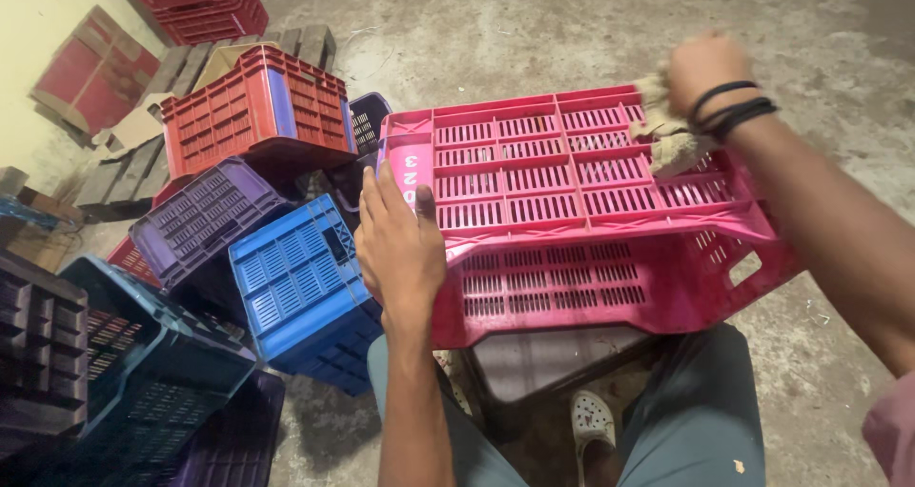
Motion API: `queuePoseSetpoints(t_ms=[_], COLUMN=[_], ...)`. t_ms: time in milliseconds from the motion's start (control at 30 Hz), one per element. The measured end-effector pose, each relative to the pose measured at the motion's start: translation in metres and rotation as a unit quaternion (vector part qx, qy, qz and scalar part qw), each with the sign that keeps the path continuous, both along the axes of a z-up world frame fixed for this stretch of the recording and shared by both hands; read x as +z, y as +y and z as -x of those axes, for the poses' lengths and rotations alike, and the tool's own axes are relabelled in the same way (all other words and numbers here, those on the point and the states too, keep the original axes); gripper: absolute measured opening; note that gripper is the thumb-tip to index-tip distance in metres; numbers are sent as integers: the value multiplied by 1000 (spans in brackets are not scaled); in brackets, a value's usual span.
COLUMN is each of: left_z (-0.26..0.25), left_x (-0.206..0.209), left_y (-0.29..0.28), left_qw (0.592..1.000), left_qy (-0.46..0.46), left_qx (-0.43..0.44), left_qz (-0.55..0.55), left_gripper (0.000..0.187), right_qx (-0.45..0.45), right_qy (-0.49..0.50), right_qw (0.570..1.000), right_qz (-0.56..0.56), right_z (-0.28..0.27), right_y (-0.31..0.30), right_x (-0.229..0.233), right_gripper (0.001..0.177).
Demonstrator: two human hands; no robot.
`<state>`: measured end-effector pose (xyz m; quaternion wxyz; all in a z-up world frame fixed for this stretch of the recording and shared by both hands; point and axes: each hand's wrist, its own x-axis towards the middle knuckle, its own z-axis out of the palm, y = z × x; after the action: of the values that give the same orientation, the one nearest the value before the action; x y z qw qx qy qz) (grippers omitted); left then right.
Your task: The person wipes the interior and exterior surfaces of a pink plastic crate using a cloth. They rotate and flip the crate to clean multiple sides and the bottom, then set it aside.
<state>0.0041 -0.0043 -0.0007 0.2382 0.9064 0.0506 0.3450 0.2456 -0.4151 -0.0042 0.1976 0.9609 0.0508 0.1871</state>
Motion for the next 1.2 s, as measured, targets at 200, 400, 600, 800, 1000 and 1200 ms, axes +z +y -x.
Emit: queuePoseSetpoints(t_ms=[200,400,600,800,1000,1200], left_z=[1,5,11,9,5,7], left_x=[-3,1,10,5,0,4], left_y=[4,2,4,17,16,13], left_qw=[999,996,978,977,987,984], left_qy=[-5,-73,-95,-83,-76,-71], left_qx=[-27,1,-22,-65,-42,-41], left_qz=[31,55,186,183,139,156], left_gripper=[85,95,102,99,88,82], right_qx=[182,443,513,528,294,156], right_qy=[112,97,181,134,111,40], right_qw=[961,851,813,802,930,981], right_qz=[-176,-267,-209,-246,-191,-111], right_z=[38,104,185,216,148,99], right_y=[203,339,304,247,207,108], right_x=[15,32,43,61,70,45], right_gripper=[12,37,57,26,46,30])
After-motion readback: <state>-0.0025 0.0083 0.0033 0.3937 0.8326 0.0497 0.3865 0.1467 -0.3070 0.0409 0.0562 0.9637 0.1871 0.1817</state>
